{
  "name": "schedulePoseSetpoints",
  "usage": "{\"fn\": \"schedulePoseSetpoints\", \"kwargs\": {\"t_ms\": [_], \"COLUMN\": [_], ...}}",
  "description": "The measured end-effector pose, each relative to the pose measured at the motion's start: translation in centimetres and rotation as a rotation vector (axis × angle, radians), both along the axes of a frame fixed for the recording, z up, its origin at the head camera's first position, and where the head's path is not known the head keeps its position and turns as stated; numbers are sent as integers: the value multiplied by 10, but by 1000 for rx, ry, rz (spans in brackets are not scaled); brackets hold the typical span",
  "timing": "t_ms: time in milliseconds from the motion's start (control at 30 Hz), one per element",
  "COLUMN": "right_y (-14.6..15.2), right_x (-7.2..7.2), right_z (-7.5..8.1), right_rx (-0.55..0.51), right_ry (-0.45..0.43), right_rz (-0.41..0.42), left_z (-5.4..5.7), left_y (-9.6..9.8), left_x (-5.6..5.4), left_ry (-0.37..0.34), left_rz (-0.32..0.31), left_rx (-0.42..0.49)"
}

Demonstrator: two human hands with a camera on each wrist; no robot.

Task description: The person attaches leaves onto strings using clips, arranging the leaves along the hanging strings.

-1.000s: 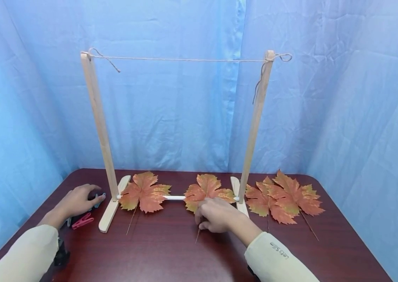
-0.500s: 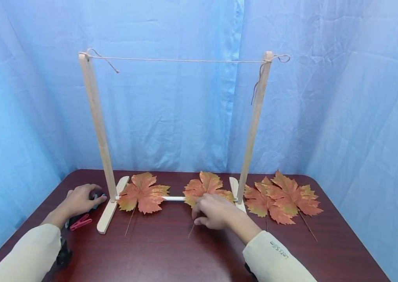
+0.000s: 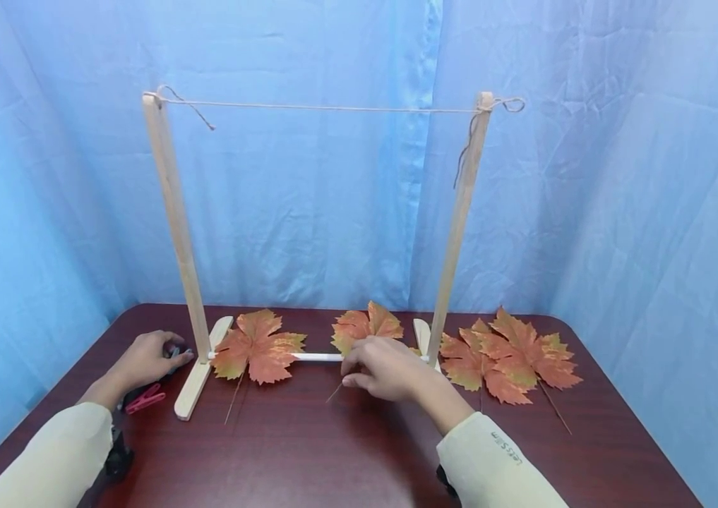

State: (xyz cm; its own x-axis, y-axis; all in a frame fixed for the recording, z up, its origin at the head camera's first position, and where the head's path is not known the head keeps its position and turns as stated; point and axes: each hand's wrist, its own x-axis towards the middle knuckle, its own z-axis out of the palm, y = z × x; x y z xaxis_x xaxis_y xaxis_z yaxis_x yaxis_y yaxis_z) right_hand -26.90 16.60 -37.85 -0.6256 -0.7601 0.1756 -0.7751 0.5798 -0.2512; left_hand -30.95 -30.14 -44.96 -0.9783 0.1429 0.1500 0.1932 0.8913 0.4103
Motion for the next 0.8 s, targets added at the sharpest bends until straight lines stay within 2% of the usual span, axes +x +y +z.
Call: {"fn": "schedulePoseSetpoints", "kwargs": {"t_ms": [200, 400, 533, 800], "right_y": [0, 4, 9, 17], "right_x": [-2, -3, -4, -9], "right_z": [11, 23, 32, 44], "right_rx": [-55, -120, -180, -343], "right_ry": [20, 13, -2, 11], "right_rz": [7, -3, -30, -83], "left_z": [1, 9, 16, 32], "left_y": [-2, -2, -1, 7], "left_x": [3, 9, 12, 25], "left_ry": [-1, 4, 22, 50], "left_rz": [15, 8, -34, -162], "left_rx": [16, 27, 7, -40]}}
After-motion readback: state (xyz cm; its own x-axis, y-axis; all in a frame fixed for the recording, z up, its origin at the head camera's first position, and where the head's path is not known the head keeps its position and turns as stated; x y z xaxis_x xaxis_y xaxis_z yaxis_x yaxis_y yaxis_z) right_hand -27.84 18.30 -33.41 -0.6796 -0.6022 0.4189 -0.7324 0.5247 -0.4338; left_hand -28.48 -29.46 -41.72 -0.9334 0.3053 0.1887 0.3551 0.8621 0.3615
